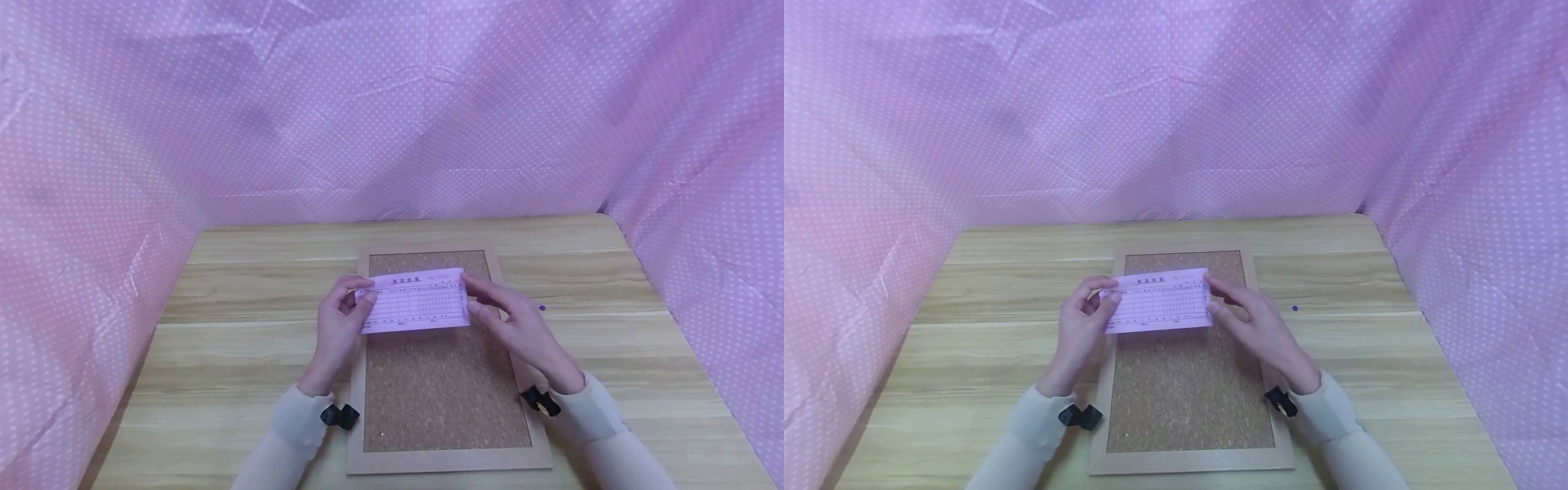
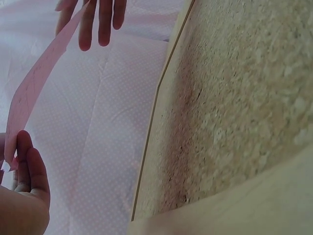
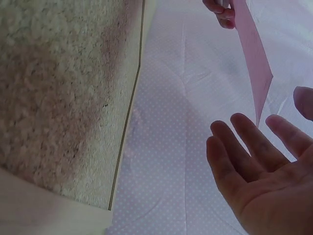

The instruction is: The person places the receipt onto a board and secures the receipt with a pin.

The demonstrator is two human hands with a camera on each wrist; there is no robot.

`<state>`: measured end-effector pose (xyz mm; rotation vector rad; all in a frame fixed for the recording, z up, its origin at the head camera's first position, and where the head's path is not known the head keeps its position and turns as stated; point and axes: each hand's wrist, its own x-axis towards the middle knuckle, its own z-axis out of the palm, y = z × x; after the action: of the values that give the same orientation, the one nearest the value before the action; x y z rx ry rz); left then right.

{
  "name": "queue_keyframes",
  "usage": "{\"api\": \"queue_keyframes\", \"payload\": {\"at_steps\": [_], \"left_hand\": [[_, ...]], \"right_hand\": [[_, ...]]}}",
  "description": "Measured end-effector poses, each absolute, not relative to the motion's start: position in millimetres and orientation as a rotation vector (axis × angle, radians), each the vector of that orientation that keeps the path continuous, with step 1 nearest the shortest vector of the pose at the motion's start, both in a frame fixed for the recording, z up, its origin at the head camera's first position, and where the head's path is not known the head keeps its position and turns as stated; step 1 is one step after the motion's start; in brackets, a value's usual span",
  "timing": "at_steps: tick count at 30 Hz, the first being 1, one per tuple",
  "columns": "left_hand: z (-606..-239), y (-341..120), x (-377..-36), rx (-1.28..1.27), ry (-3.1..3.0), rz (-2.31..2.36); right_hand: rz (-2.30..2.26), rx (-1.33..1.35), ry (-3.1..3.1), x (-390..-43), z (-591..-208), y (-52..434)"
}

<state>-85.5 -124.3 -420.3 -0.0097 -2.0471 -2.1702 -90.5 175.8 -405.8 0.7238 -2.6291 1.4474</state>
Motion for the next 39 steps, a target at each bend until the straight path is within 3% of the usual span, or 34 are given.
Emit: {"api": "queue_keyframes", "payload": {"at_steps": [22,39], "left_hand": [[-428.6,-119.6,-86.3,-0.072,-2.108,-2.073],[-430.3,-128.7,-85.5,-0.09,-2.218,-2.278]], "right_hand": [[1.549,0.495,-2.652,-91.3,-405.4,172.2],[1.554,0.463,-2.601,-91.3,-409.8,178.6]]}}
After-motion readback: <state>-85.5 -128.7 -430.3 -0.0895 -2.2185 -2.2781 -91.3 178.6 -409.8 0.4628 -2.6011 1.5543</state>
